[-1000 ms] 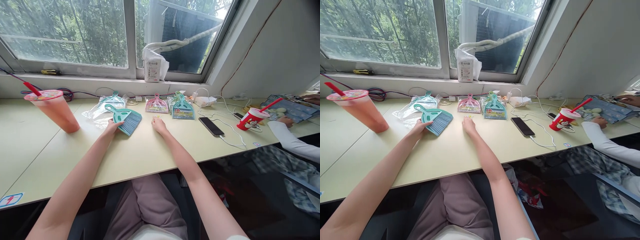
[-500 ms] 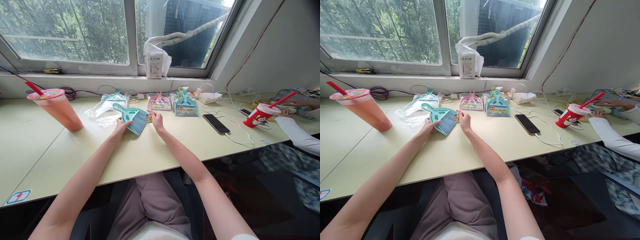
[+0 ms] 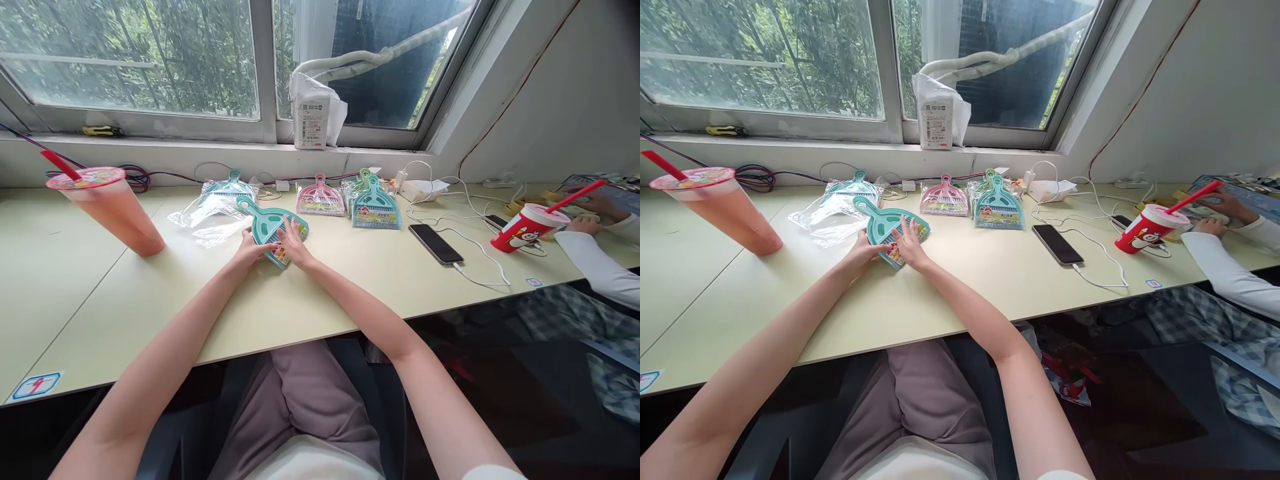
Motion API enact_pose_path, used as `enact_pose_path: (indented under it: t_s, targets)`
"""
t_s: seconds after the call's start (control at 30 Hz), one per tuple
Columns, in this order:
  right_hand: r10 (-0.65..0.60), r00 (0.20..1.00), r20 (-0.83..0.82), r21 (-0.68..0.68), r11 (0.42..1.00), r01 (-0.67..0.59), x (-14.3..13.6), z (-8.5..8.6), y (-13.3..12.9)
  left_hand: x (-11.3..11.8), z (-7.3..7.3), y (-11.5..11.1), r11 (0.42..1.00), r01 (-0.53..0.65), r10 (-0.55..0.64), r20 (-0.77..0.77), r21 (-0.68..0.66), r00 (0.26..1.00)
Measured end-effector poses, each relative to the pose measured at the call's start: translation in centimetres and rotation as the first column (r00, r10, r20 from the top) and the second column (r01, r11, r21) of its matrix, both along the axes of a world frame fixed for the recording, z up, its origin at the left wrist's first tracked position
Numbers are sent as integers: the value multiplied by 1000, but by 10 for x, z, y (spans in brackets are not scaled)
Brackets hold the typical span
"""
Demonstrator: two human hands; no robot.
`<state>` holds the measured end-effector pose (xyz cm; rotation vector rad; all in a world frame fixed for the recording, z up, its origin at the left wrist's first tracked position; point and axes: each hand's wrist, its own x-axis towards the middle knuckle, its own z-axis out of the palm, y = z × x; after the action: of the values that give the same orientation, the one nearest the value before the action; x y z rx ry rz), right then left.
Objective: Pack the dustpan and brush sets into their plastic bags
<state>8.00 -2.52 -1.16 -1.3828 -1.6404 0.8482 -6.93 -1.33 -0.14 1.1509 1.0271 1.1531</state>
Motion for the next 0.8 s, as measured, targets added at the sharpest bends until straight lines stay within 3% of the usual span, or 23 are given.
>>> enact_pose_path:
  t_s: [0.13,0.23,0.43,0.8]
  targets:
    - [-28,998,62,-8,1000,29,5,3,4,-3,-3,6,999,-47,46,-23,-14,999]
    - [-21,978,206,4,1000,21,5,2,1,-7,-4,11,994,-106,107,8,-7,994]
    - [21,834,552,-54,998,11,4,1,-9,-11,-4,14,989,-148,147,46,11,988]
    - [-10,809,588,-44,998,45,3,9,-13,-9,-10,17,996,-29,26,36,82,999]
